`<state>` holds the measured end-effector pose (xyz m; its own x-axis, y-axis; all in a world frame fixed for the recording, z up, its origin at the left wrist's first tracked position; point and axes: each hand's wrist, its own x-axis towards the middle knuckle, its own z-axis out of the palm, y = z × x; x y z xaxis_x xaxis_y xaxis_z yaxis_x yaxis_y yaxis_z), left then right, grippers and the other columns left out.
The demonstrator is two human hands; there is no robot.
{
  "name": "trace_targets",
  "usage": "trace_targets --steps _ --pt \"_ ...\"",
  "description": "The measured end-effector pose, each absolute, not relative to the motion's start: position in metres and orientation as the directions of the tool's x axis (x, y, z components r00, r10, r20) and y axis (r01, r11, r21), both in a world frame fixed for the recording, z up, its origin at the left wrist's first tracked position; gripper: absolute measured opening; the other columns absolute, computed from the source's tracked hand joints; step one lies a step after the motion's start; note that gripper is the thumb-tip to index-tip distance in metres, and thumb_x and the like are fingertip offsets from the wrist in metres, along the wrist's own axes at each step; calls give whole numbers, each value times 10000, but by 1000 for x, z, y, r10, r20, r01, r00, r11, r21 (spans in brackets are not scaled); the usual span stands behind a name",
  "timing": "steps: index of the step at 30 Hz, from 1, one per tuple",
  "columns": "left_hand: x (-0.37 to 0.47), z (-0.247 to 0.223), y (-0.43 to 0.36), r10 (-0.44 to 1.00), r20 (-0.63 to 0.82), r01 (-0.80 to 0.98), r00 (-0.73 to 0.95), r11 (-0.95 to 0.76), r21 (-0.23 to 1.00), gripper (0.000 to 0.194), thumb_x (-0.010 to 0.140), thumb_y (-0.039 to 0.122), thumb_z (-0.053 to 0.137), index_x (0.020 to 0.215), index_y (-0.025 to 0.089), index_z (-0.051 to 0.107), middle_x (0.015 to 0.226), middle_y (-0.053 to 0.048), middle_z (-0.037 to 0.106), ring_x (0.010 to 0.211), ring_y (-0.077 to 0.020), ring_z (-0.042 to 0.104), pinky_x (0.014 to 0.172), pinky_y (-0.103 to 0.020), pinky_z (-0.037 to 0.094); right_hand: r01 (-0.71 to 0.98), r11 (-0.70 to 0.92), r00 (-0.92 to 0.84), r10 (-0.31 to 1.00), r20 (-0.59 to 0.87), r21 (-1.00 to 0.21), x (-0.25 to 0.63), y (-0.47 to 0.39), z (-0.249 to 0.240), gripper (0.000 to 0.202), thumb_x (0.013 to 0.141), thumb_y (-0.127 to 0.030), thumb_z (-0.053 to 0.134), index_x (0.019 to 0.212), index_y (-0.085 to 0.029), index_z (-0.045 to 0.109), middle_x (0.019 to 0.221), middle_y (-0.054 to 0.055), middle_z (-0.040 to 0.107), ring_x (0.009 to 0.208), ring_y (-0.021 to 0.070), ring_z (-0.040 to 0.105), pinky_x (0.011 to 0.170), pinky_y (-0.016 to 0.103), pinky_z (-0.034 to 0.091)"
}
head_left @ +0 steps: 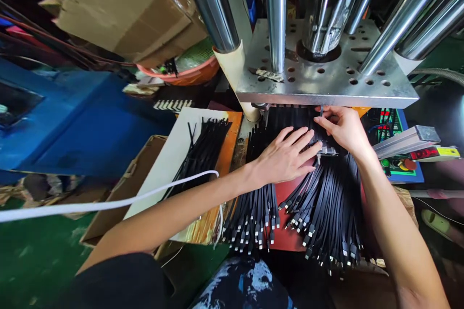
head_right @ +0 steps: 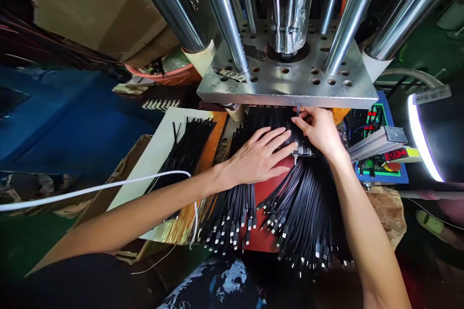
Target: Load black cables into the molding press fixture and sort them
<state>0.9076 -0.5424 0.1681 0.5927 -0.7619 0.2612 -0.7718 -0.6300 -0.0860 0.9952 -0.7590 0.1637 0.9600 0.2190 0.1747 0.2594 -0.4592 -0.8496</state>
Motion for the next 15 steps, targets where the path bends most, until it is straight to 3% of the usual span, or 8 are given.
trace_targets --steps 3,6,8,10,12,15 --pt "896 169 -550 -715 239 -718 657 -690 -92 551 1080 484 550 1526 163 586 1606 -212 560 1526 -367 493 1249 -571 392 276 -608 958 107 268 -744 981 -759 170 243 932 -381 715 1041 -168 756 861 58 742 580 171 620 582 315 491" --pt "887 171 -558 -680 191 -670 708 -732 -125 560 1083 459 541 1555 157 554 1645 -220 512 1560 -378 452 1258 -582 387 403 -758 900 225 375 -512 948 -766 175 299 990 -227 553 1152 -155 794 1033 126 712 852 241 685 783 375 559" --pt "885 173 -563 -669 171 -662 724 -743 -102 630 1074 514 537 1573 130 534 1660 -240 485 1571 -395 431 1264 -603 375 473 -823 868 373 329 -314 928 -770 176 441 993 -143 462 1299 -141 779 1072 155 674 949 275 669 861 409 558" --pt "890 176 -567 -651 161 -654 742 -755 -40 704 1076 565 496 1588 81 510 1672 -246 468 1582 -391 414 1296 -624 321 475 -867 867 433 247 -149 922 -770 175 511 1007 -119 418 1411 -131 731 1053 171 651 950 293 658 866 422 549" --pt "903 179 -570 -615 154 -625 773 -780 23 715 1099 541 433 1606 38 472 1693 -233 443 1599 -370 390 1333 -636 243 425 -904 891 408 201 -46 931 -764 174 544 1032 -128 389 1495 -160 673 1090 189 647 947 305 660 845 421 537" --pt "926 182 -574 -534 143 -548 833 -832 81 656 1121 448 375 1618 27 454 1715 -204 414 1623 -377 340 1346 -658 178 324 -946 932 321 165 12 959 -749 176 558 1052 -154 366 1547 -196 621 1206 223 654 1004 339 680 833 423 522"
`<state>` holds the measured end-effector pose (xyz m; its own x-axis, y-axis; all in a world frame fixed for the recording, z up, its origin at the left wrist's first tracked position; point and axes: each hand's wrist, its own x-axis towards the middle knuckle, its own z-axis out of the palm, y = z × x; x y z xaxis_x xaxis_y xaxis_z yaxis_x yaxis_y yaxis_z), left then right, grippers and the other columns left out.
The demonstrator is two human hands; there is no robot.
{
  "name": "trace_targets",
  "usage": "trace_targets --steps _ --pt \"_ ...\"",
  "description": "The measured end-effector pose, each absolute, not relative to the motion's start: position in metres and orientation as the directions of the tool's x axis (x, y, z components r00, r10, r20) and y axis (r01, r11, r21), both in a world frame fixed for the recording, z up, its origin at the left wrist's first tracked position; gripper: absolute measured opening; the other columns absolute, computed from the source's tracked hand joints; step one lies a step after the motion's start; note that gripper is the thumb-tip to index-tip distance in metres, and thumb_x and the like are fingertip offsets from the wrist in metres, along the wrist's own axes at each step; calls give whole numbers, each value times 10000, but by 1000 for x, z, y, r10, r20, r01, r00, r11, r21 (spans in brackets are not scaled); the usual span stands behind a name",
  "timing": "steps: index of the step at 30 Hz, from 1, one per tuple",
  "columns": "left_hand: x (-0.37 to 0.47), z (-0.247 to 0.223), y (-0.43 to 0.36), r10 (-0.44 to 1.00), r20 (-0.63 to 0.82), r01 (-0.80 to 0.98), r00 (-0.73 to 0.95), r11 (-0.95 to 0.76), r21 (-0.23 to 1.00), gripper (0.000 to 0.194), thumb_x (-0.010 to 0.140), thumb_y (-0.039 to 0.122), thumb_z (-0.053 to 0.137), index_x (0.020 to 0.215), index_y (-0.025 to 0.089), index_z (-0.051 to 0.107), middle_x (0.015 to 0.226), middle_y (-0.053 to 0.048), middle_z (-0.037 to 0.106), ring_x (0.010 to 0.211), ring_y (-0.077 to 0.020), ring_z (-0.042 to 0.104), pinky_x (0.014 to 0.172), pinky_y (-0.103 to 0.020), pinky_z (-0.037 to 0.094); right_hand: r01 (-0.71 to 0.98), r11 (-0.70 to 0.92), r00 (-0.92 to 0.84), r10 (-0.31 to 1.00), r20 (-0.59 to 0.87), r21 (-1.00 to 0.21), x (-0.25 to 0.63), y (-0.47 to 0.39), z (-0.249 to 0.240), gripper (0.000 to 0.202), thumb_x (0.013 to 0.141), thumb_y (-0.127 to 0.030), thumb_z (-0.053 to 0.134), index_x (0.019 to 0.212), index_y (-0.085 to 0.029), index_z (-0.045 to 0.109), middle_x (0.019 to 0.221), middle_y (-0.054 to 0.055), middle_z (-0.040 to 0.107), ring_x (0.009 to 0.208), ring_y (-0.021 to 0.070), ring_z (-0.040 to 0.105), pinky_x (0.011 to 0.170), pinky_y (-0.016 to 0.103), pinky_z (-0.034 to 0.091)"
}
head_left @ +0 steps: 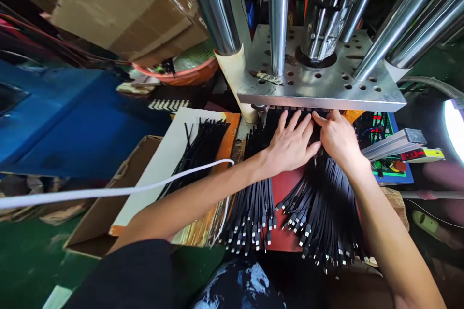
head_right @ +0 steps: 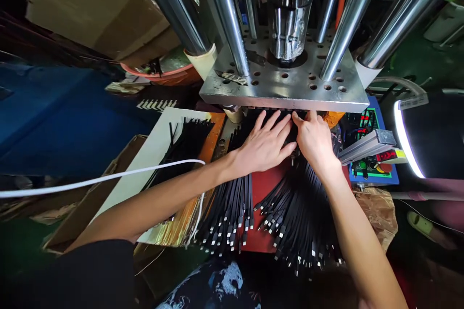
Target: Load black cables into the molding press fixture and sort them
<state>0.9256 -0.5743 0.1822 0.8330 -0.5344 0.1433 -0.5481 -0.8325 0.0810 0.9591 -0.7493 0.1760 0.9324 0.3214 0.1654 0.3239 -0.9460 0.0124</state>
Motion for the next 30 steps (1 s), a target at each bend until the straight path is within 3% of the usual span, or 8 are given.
trace_targets --steps 5,15,18,20,22,25,27,30 --pt "949 185 -574 -519 165 -538 839 -837 105 606 1122 404 374 1583 33 501 1680 -210 471 1606 -371 370 1339 -637 200 301 -954 944 300 135 14 986 -737 183 520 1044 -147 367 1472 -187 659 1265 240 704 1113 371 694 886 437 516" --pt "1000 199 -586 -489 131 -505 863 -846 173 447 1097 218 341 1257 29 713 1253 -246 755 1214 -342 703 1077 -474 507 304 -945 946 285 153 -119 1033 -740 185 487 983 -102 370 1356 -88 683 1252 232 747 1171 358 667 1034 510 495" --pt "964 205 -563 -541 292 -600 789 -781 172 397 1106 262 395 1320 83 678 1344 -197 720 1297 -307 652 1100 -432 490 339 -925 926 295 235 -175 975 -756 187 435 984 -139 417 1340 -122 666 1270 215 724 1129 330 686 969 439 521" --pt "916 201 -538 -489 352 -570 798 -802 178 378 1119 355 415 1198 130 708 1274 -158 737 1216 -291 676 1064 -420 499 247 -941 934 168 315 -232 910 -764 178 351 1063 -325 435 1274 -160 661 1173 191 728 968 309 707 818 398 527" --pt "865 189 -512 -289 197 -328 937 -922 207 423 1115 439 427 979 159 713 998 -129 762 938 -277 724 855 -396 533 55 -973 988 22 151 -223 843 -767 162 389 1061 -562 497 1064 -208 659 897 104 721 719 265 667 637 351 445" --pt "816 162 -481 -83 -149 -56 985 -983 174 343 1064 424 563 908 150 698 907 -143 758 802 -281 713 719 -375 482 -109 -987 990 -97 -100 -122 778 -767 137 400 1066 -578 491 899 -234 607 829 75 709 640 244 634 573 326 322" --pt "808 147 -467 -81 -236 -28 968 -975 219 272 1058 345 578 880 168 684 874 -97 755 785 -237 699 713 -334 456 -120 -970 988 -97 -118 -211 763 -768 127 378 1075 -529 489 860 -240 605 803 63 709 657 241 638 591 323 315" --pt "815 140 -454 -116 -226 -8 967 -903 429 297 1052 347 580 801 199 637 755 -9 696 702 -165 623 683 -284 406 -137 -908 990 -122 -65 -396 765 -776 122 418 1060 -556 497 812 -256 649 703 46 688 632 251 624 611 339 340"
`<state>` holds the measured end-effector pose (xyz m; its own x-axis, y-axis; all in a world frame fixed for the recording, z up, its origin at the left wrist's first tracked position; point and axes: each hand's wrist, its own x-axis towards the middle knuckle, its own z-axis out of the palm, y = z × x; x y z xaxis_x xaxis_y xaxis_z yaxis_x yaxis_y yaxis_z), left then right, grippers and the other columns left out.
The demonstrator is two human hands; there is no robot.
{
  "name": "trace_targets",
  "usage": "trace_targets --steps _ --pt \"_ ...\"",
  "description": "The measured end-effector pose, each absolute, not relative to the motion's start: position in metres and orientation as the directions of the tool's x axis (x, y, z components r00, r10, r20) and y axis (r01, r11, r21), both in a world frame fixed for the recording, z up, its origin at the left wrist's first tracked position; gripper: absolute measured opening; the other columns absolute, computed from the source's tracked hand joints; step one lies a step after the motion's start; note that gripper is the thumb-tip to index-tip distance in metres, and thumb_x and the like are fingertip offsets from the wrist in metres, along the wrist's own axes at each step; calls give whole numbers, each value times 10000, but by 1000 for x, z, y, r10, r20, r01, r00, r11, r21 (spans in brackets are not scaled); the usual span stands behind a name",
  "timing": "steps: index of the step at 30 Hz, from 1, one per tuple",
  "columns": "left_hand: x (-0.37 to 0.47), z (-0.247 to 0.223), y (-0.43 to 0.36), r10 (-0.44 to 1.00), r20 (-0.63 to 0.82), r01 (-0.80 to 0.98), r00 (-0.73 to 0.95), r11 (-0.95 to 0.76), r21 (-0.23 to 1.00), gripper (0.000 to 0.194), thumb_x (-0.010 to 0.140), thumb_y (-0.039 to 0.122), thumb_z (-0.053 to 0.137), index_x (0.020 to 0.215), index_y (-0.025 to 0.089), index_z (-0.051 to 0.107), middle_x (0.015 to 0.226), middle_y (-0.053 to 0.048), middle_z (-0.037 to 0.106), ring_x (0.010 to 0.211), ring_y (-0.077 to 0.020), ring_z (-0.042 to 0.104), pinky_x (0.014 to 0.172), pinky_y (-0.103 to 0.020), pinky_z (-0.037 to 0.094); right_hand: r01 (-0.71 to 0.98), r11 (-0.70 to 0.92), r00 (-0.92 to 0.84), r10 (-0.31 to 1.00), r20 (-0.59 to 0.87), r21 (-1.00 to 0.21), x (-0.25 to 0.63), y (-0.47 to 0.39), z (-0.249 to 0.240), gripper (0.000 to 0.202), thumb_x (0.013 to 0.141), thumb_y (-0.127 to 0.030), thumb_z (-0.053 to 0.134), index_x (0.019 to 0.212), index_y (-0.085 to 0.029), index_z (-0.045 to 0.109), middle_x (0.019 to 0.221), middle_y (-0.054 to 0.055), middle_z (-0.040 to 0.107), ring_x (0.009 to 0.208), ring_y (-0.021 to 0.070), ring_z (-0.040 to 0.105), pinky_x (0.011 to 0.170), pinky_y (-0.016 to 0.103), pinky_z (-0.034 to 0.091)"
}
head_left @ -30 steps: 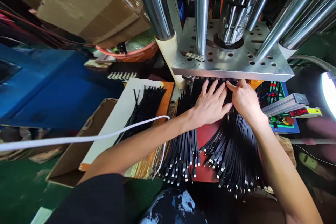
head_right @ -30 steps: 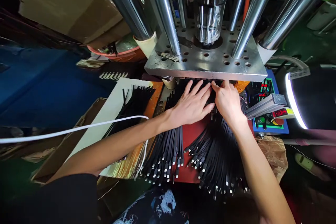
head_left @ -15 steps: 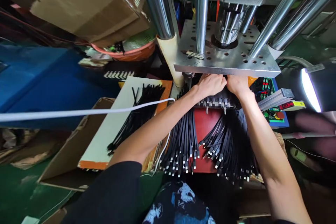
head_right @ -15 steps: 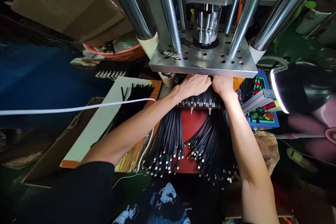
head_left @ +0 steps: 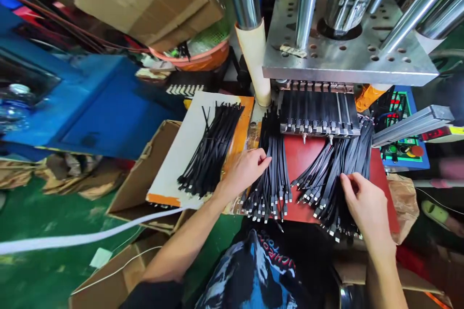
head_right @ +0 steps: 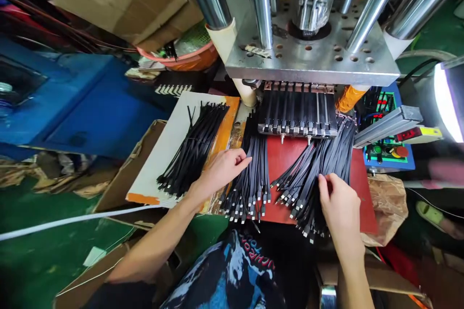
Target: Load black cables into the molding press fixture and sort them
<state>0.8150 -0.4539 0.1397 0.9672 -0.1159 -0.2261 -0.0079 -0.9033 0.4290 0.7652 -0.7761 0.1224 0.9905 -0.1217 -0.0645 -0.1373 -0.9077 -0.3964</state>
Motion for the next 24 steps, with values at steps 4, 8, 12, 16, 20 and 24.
trace_targets --steps 4,8,12,16,20,24 --pt "818 150 -449 -123 -192 42 974 -733 679 377 994 446 650 716 200 585 639 43 584 607 -125 509 620 -262 348 -178 -813 971 -236 35 -554 761 -783 133 409 1005 -594 586 841 -253 740 747 65 729 637 265 631 653 375 415" --pt "804 163 -462 -167 -251 138 954 -500 855 451 998 534 615 699 201 565 570 67 501 546 -111 487 583 -248 363 -97 -558 973 -228 40 -824 737 -766 157 306 982 -531 684 866 -256 749 678 15 658 569 211 568 546 341 404" --pt "793 169 -480 -142 -173 74 975 -527 846 429 1017 464 593 690 188 615 592 49 537 579 -113 487 615 -254 378 55 -390 998 -15 66 -919 720 -733 174 241 1017 -364 678 812 -246 721 674 -12 603 550 150 506 506 294 352" --pt "790 163 -483 -128 -166 73 978 -534 842 423 989 445 647 665 174 641 601 33 566 596 -114 501 625 -253 390 137 -341 990 86 115 -930 721 -702 170 268 1035 -284 643 776 -222 671 660 -28 576 571 125 495 542 263 370" --pt "775 161 -488 -264 -355 324 897 -155 933 434 957 569 683 803 166 729 604 29 607 516 -111 549 537 -235 422 147 -309 978 186 92 -940 722 -684 161 289 1046 -276 616 767 -208 635 674 -34 569 587 110 491 566 247 375" --pt "752 170 -502 -324 -338 360 884 10 933 407 942 526 716 752 167 695 635 25 596 502 -97 532 508 -229 409 92 -286 919 394 -29 -954 719 -691 165 304 1053 -305 612 772 -201 658 698 -29 604 623 109 519 603 242 397"
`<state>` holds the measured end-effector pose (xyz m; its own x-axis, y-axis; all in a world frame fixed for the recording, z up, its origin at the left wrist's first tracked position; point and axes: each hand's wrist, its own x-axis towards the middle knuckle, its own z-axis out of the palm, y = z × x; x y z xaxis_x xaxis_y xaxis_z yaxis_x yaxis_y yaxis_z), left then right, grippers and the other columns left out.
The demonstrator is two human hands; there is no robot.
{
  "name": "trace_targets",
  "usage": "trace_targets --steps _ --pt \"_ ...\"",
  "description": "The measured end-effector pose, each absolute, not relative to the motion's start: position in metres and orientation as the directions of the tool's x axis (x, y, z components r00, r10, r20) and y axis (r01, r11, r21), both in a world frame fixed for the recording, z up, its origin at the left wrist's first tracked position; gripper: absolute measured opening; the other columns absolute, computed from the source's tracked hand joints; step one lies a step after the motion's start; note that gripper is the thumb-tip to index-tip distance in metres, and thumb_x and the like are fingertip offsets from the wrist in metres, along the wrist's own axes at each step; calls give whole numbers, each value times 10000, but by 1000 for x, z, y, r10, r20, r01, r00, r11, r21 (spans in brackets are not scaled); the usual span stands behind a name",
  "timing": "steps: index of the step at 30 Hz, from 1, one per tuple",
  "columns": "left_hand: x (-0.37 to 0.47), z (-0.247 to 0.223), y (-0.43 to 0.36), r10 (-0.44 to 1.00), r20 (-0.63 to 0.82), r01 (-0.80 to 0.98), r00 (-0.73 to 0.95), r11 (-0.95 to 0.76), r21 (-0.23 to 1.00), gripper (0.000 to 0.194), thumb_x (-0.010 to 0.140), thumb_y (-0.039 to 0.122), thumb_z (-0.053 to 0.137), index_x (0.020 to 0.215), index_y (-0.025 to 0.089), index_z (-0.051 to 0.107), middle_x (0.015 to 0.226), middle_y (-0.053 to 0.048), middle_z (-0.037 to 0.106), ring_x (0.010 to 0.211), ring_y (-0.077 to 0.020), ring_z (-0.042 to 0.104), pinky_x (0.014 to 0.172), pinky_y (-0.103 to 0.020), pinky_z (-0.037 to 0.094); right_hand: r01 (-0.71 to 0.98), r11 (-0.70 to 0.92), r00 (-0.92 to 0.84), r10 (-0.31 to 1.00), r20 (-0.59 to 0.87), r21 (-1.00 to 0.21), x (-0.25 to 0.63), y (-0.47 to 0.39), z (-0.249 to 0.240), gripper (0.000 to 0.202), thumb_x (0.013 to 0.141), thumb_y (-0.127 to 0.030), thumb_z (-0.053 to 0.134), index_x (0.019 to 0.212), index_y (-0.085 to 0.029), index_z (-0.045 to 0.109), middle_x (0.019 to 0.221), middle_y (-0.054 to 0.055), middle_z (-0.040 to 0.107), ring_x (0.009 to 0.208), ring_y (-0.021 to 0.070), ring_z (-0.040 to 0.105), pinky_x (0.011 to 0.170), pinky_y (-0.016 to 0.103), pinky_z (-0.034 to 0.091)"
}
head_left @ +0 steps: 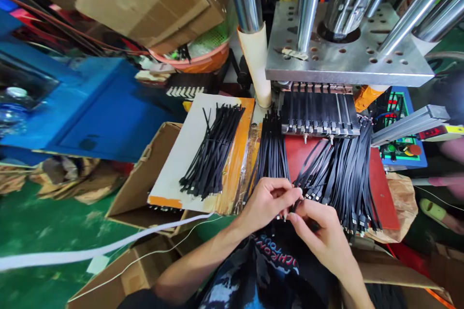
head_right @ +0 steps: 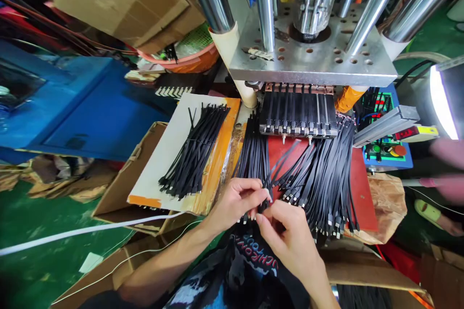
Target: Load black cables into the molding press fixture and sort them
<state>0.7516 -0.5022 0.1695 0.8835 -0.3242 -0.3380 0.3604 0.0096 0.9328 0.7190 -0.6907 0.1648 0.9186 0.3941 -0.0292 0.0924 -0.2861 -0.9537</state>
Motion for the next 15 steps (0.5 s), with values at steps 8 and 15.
trace_targets --steps 8,15 --pt "719 171 -512 -465 -202 71 862 -284 956 306 923 282 742 643 182 668 671 15 646 605 -118 540 614 -267 403 -130 -13 989 63 -131 -991 720 -707 169 291 989 -441 714 818 -214 778 817 14 698 590 119 552 532 235 464" --pt "782 204 -513 -477 -190 49 858 -294 955 437 925 424 788 1282 175 756 1094 -69 782 823 -161 684 735 -276 541 -47 -172 997 53 -57 -984 704 -701 158 253 1019 -380 698 859 -215 803 751 2 609 619 127 516 548 252 393"
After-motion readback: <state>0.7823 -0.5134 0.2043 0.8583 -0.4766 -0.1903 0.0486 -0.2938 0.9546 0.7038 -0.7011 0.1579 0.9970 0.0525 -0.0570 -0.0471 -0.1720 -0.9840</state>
